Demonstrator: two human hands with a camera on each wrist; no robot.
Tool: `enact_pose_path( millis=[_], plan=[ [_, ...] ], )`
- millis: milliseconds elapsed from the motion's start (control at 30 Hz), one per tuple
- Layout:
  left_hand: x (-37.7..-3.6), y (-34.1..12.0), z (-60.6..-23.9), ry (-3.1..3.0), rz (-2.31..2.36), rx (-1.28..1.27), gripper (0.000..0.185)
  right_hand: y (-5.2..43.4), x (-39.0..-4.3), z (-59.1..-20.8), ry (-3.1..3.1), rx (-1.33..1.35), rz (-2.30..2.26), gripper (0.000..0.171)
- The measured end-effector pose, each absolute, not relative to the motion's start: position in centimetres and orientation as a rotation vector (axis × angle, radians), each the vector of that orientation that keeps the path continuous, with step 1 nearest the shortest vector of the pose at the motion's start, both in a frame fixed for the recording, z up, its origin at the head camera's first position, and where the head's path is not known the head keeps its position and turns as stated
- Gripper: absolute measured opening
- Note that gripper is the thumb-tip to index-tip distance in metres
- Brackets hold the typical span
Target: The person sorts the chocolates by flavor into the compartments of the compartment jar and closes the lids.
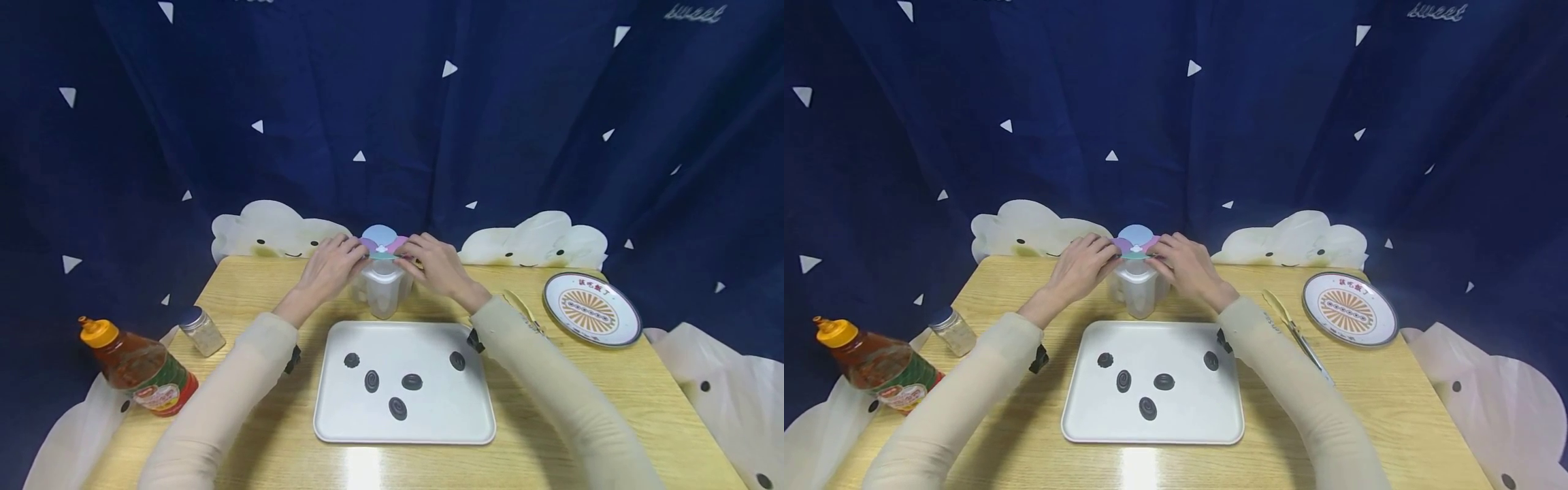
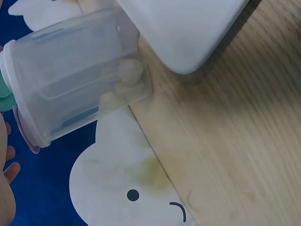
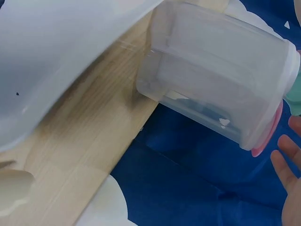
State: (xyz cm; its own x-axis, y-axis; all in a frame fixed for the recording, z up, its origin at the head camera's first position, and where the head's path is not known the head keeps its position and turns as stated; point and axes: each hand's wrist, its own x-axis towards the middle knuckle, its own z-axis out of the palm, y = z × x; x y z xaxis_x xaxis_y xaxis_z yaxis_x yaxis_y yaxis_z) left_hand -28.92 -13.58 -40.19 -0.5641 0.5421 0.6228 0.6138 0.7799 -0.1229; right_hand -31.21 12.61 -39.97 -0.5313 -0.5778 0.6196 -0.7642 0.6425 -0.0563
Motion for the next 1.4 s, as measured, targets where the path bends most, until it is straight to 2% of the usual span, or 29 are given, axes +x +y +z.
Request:
enact_pose_path(
  millis=[400, 867, 1100, 1400],
  plan=[
    [-29.7, -13.5, -39.0, -2.317, -0.066, -0.828, 0.016, 12.4, -32.1, -38.5, -2.279, 1.002, 0.455, 0.019],
    [-30.2, -13.3, -38.4, -2.409, -0.046, -0.792, 0.018, 12.3, -32.5, -38.5, -2.337, 0.874, 0.561, 0.021],
    [-30.2, -13.4, -38.4, -2.426, -0.038, -0.790, 0.018, 14.3, -30.5, -38.1, -2.403, 0.741, 0.539, 0.028],
    [-30.1, -13.4, -38.7, -2.411, -0.016, -0.791, 0.018, 20.0, -25.5, -38.7, -2.535, 0.635, 0.539, 0.046]
  ],
)
